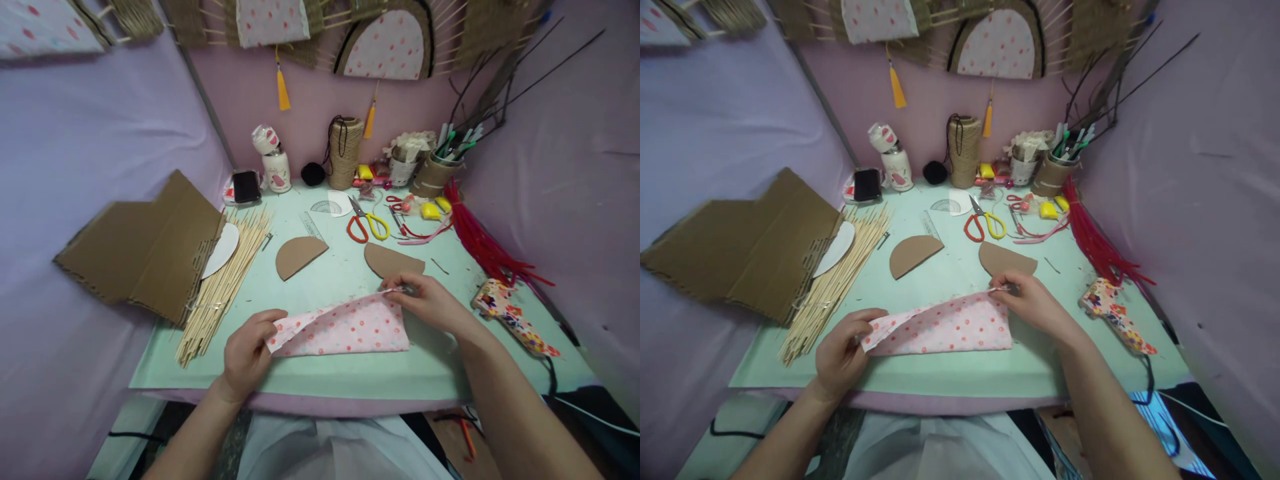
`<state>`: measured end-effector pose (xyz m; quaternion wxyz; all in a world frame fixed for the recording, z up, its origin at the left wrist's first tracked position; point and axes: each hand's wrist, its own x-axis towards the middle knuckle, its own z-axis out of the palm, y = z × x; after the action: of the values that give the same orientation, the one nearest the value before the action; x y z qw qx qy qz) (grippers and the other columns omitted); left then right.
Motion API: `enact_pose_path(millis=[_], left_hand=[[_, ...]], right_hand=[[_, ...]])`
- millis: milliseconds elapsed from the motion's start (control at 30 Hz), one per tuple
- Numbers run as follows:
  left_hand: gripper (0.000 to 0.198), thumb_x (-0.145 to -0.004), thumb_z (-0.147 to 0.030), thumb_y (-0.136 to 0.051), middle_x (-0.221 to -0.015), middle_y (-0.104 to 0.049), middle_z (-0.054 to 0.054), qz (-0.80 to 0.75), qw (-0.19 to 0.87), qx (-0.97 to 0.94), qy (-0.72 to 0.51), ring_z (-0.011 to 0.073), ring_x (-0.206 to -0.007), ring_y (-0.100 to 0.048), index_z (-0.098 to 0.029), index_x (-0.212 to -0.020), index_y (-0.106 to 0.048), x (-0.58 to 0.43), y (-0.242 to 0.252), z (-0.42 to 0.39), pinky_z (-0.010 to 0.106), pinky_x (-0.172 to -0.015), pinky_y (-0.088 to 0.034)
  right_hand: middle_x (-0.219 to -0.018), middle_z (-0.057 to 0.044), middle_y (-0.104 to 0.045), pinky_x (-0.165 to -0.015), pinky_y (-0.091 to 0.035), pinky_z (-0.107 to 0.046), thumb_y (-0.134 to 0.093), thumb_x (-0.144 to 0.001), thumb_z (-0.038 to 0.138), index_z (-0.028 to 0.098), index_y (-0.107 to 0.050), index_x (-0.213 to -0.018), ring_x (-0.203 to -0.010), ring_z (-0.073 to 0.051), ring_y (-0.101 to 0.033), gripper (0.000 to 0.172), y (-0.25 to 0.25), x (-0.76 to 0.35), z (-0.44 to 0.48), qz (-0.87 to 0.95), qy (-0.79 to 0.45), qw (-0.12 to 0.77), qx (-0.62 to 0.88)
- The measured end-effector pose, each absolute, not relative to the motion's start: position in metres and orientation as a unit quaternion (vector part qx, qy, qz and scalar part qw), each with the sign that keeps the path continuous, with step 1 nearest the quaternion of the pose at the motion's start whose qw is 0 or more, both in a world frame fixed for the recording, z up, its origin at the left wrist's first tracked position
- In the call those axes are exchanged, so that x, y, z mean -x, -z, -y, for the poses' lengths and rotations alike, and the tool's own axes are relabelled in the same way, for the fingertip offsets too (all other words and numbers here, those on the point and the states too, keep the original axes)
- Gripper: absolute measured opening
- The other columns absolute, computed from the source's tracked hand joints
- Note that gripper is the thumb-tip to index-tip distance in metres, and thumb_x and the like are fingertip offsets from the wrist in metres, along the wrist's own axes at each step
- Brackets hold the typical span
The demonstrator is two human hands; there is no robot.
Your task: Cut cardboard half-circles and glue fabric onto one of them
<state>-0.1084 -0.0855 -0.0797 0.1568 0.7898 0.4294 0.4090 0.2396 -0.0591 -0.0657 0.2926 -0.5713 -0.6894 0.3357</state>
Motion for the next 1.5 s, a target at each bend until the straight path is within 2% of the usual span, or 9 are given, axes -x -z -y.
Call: enact_pose_path(millis=[200, 400, 600, 700, 800, 967, 1100, 1300, 1500], left_hand=[[0.006, -0.084, -0.022, -0.055, -0.09, -0.07, 0.005, -0.522, 0.27, -0.646, -0.487, 0.0175, -0.086, -0.068, -0.021, -0.09, -0.053, 0.102, 0.079, 0.083, 0.031, -0.073, -0.055], [0.025, -0.077, -0.032, -0.065, -0.084, -0.066, 0.002, -0.596, 0.352, -0.553, -0.463, 0.0147, -0.07, -0.065, -0.02, -0.096, -0.053, 0.1, 0.074, 0.076, 0.022, -0.054, -0.05], [0.032, -0.075, -0.036, -0.066, -0.079, -0.063, 0.0, -0.596, 0.384, -0.535, -0.459, 0.0119, -0.06, -0.059, -0.021, -0.099, -0.052, 0.102, 0.066, 0.076, 0.021, -0.05, -0.045], [0.035, -0.079, -0.036, -0.063, -0.076, -0.062, 0.0, -0.605, 0.347, -0.573, -0.43, 0.0141, -0.062, -0.061, -0.02, -0.107, -0.05, 0.104, 0.065, 0.069, 0.024, -0.054, -0.048], [0.036, -0.083, -0.033, -0.057, -0.09, -0.065, 0.006, -0.634, 0.227, -0.65, -0.353, 0.021, -0.081, -0.065, -0.019, -0.115, -0.05, 0.106, 0.068, 0.059, 0.036, -0.073, -0.054], [0.04, -0.088, -0.023, -0.049, -0.128, -0.054, 0.017, -0.572, 0.013, -0.752, -0.327, 0.0292, -0.126, -0.047, -0.015, -0.128, -0.045, 0.088, 0.064, 0.062, 0.049, -0.106, -0.039], [0.037, -0.093, -0.016, -0.04, -0.136, -0.052, 0.013, -0.474, 0.038, -0.837, -0.271, 0.024, -0.133, -0.042, -0.017, -0.129, -0.045, 0.05, 0.062, 0.072, 0.045, -0.11, -0.038], [0.041, -0.092, -0.006, -0.028, -0.14, -0.048, 0.023, -0.502, 0.026, -0.851, -0.154, 0.0287, -0.134, -0.041, -0.005, -0.128, -0.048, 0.015, 0.09, 0.074, 0.048, -0.107, -0.04], [0.043, -0.093, -0.011, -0.03, -0.145, -0.043, 0.022, -0.527, 0.021, -0.842, -0.114, 0.0297, -0.138, -0.034, -0.003, -0.132, -0.047, 0.013, 0.107, 0.079, 0.049, -0.111, -0.035]], right_hand=[[-0.067, 0.001, -0.061, -0.058, -0.041, -0.025, -0.077, -0.062, 0.047, 0.018, -0.06, -0.074, -0.062, -0.014, -0.054, 0.036, 0.07, -0.226, 0.065, 0.473, -0.443, 0.461, 0.607], [-0.068, -0.002, -0.064, -0.057, -0.042, -0.026, -0.079, -0.058, 0.051, 0.017, -0.062, -0.072, -0.062, -0.015, -0.056, 0.041, 0.068, -0.219, 0.066, 0.456, -0.423, 0.473, 0.624], [-0.073, -0.003, -0.066, -0.062, -0.046, -0.027, -0.077, -0.063, 0.044, 0.017, -0.063, -0.077, -0.068, -0.016, -0.06, 0.033, 0.063, -0.217, 0.071, 0.459, -0.429, 0.476, 0.615], [-0.077, -0.004, -0.067, -0.064, -0.047, -0.029, -0.072, -0.069, 0.039, 0.018, -0.062, -0.081, -0.071, -0.018, -0.061, 0.026, 0.067, -0.214, 0.064, 0.495, -0.388, 0.463, 0.625], [-0.081, -0.005, -0.068, -0.068, -0.049, -0.035, -0.065, -0.076, 0.035, 0.019, -0.062, -0.087, -0.073, -0.021, -0.062, 0.02, 0.077, -0.211, 0.056, 0.553, -0.285, 0.392, 0.678], [-0.113, -0.016, -0.063, -0.09, -0.047, -0.046, -0.055, -0.087, 0.029, 0.014, -0.058, -0.111, -0.106, -0.029, -0.058, 0.029, 0.082, -0.199, 0.063, 0.653, -0.054, 0.339, 0.675], [-0.125, -0.016, -0.06, -0.099, -0.046, -0.048, -0.043, -0.094, 0.022, 0.015, -0.057, -0.119, -0.117, -0.027, -0.055, 0.03, 0.071, -0.171, 0.08, 0.75, -0.05, 0.299, 0.588], [-0.13, -0.02, -0.058, -0.101, -0.047, -0.046, -0.035, -0.09, 0.006, 0.007, -0.058, -0.123, -0.122, -0.027, -0.053, 0.04, 0.079, -0.133, 0.084, 0.786, -0.058, 0.234, 0.569], [-0.14, -0.02, -0.05, -0.108, -0.039, -0.049, -0.043, -0.093, 0.018, 0.006, -0.051, -0.133, -0.133, -0.03, -0.042, 0.043, 0.098, -0.126, 0.088, 0.778, -0.06, 0.173, 0.601]])
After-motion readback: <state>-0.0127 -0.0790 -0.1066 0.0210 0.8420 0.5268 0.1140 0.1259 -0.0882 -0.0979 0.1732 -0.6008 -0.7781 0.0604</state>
